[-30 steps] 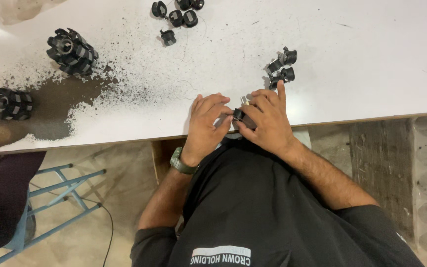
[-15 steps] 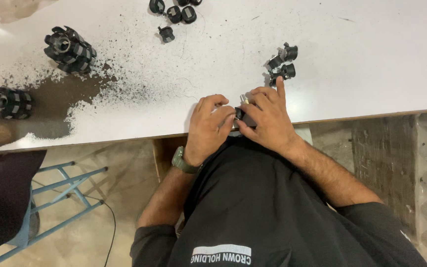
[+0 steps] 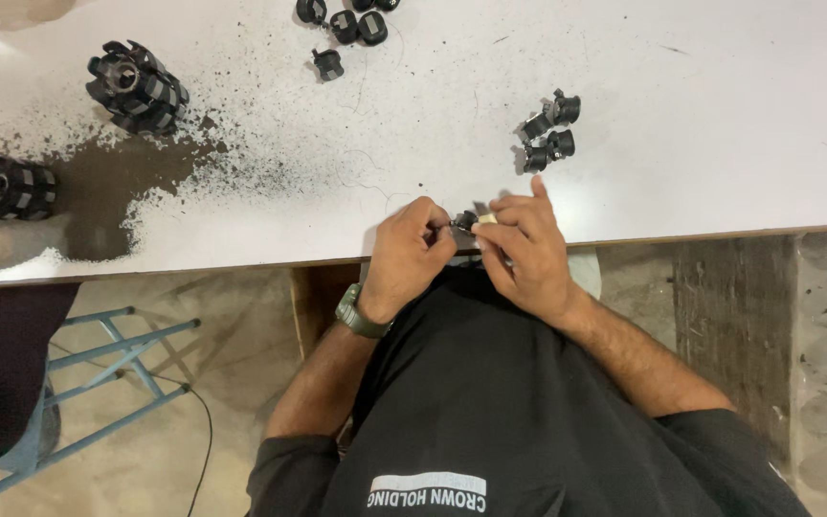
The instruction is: The person sits at a workbench assembling wheels, fitting black plastic rollers onto wheel hubs one at a time and pressing them into place by hand, occasionally using a small blade to trim parts. Finished wheel assemblies accumulate on the right side of the bench as loose rollers and hubs are picked up from the table.
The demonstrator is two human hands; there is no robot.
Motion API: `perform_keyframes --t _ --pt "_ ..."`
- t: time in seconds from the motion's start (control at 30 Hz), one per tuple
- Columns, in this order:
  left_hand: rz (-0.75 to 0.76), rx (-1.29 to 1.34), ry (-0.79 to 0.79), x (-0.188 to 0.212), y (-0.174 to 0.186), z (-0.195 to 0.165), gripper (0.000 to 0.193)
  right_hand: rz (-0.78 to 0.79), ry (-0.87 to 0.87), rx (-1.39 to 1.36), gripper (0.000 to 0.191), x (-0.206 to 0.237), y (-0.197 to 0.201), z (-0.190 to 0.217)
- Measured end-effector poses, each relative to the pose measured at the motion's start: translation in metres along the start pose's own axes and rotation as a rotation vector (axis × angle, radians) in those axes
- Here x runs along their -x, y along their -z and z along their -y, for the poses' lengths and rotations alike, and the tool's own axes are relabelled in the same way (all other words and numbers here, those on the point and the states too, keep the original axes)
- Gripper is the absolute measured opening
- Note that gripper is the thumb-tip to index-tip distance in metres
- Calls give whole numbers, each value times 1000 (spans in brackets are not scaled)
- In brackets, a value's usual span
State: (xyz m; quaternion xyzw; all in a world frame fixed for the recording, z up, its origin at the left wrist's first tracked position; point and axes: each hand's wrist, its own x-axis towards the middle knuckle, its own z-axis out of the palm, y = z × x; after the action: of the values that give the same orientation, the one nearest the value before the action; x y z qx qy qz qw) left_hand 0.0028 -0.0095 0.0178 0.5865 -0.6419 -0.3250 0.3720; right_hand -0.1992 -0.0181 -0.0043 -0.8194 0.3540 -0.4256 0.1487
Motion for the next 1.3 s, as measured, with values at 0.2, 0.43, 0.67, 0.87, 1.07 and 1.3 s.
perform_keyframes --t 0.2,0.43,0.67,0.87,1.07,1.3 --pt "-20 90 -51 4 -6 10 11 -17 -4 -96 36 11 -16 7" --pt "-6 131 -8 9 -8 19 8 -11 10 -13 36 9 -22 9" --pt "64 190 -88 4 -9 13 9 21 -1 50 36 8 -16 -2" --pt "67 -270 -434 -21 -29 -15 66 -320 -210 58 44 25 40 -50" --pt "232 -757 -559 -135 -92 -63 65 -540 -443 -294 40 32 50 -74" --pt "245 -818 -260 -196 -48 -54 74 -337 -468 -54 9 23 58 -72"
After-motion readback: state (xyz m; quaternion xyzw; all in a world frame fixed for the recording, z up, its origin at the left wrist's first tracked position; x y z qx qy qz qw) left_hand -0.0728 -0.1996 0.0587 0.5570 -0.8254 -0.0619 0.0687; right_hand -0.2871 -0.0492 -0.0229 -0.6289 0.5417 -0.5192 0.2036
